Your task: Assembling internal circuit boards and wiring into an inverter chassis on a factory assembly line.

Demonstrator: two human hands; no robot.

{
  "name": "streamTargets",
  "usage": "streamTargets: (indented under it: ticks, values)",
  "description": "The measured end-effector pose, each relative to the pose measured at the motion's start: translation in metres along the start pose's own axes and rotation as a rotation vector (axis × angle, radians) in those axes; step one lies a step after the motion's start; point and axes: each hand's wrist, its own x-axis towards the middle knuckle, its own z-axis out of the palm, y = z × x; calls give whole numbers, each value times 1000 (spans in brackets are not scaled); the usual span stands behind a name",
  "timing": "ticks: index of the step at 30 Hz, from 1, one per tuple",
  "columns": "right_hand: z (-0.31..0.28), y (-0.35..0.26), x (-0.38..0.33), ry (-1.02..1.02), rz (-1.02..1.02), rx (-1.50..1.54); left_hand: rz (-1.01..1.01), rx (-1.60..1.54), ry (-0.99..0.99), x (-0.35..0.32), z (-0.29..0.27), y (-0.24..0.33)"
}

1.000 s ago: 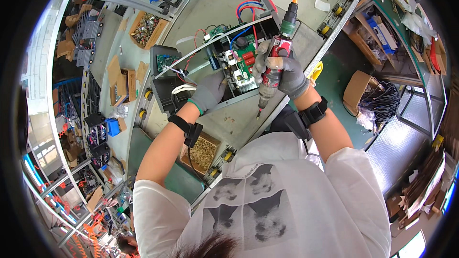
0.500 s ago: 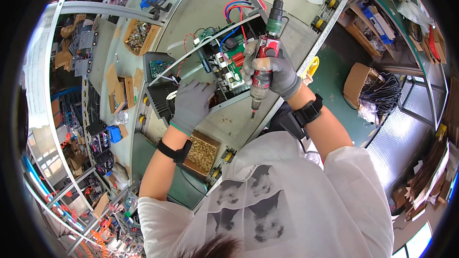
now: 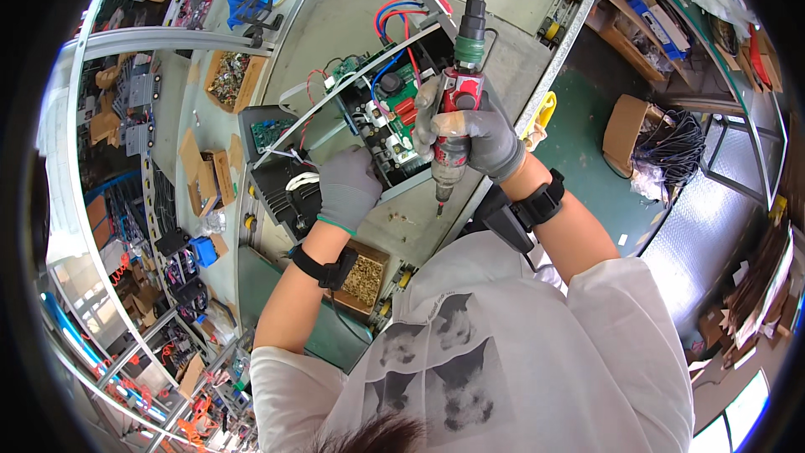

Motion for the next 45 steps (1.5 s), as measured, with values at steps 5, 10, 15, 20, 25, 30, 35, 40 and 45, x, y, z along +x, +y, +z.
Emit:
streamTargets:
  ticks: [5,10,15,20,25,30,35,40,45]
  values:
    - [2,2,1,39,-36,52,-100,-163,-93,8,-1,-5]
    - [8,-1,2,29,-24,-4,-142,-302,-345,23,-7,-16]
    - [8,-6,2,31,-9,-34,-177,-234,-324,30,-10,-8]
    - [38,-13,8,-21,-181,-45,-200,-187,-340,29,-8,-9]
    - [64,-25,22,-93,-383,-281,-259,-307,-443,28,-17,-10]
    - [69,6,29,-66,-446,-448,-204,-275,-360,24,-8,-14]
    - [69,19,25,-20,-436,-415,-153,-308,-338,26,-3,-15]
    - [63,21,23,-101,-406,-436,-131,-316,-309,27,7,-18]
    - [64,28,23,-142,-411,-403,-116,-334,-365,24,3,-20]
